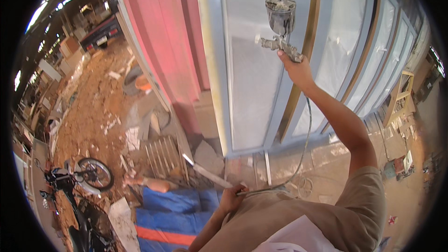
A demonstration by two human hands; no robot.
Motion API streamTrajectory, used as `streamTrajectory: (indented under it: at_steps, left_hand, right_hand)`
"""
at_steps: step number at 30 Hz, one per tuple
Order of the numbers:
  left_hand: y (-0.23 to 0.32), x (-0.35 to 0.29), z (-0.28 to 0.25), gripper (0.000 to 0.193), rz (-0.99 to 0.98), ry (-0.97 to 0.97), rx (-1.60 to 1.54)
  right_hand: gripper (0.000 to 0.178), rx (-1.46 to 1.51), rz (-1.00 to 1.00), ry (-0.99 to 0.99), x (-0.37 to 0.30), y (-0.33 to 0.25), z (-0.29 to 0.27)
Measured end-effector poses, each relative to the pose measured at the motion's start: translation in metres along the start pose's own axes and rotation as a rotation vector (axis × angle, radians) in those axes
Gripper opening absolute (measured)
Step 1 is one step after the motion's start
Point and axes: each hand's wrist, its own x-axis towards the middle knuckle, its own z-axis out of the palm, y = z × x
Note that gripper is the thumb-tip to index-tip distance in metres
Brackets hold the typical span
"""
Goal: The person uses a spray gun to apply a coat of paint to a large wooden door frame standing upright in a workshop. After finishing the spray application, the person walks around the cluttered room, holding the spray gun and its hose, and briefly adjusts the nozzle of the tool.
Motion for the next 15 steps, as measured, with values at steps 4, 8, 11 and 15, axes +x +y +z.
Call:
streamTrajectory:
  at_steps: [4,8,11,15]
  left_hand:
    - [-0.005,-0.013,0.006,0.019,-0.104,-0.015,-0.058]
    - [-0.012,-0.03,0.018,0.017,-0.287,-0.034,-0.046]
    - [-0.022,-0.044,0.029,0.017,-0.405,-0.095,-0.031]
    - [-0.047,-0.061,0.049,0.016,-0.595,-0.201,-0.047]
  right_hand:
    - [0.038,-0.034,0.128,-0.117,-0.047,0.086,0.041]
    - [0.041,-0.06,0.236,-0.154,-0.095,0.176,0.086]
    - [0.04,-0.067,0.355,-0.211,-0.133,0.243,0.119]
    - [0.039,-0.101,0.402,-0.232,-0.191,0.327,0.165]
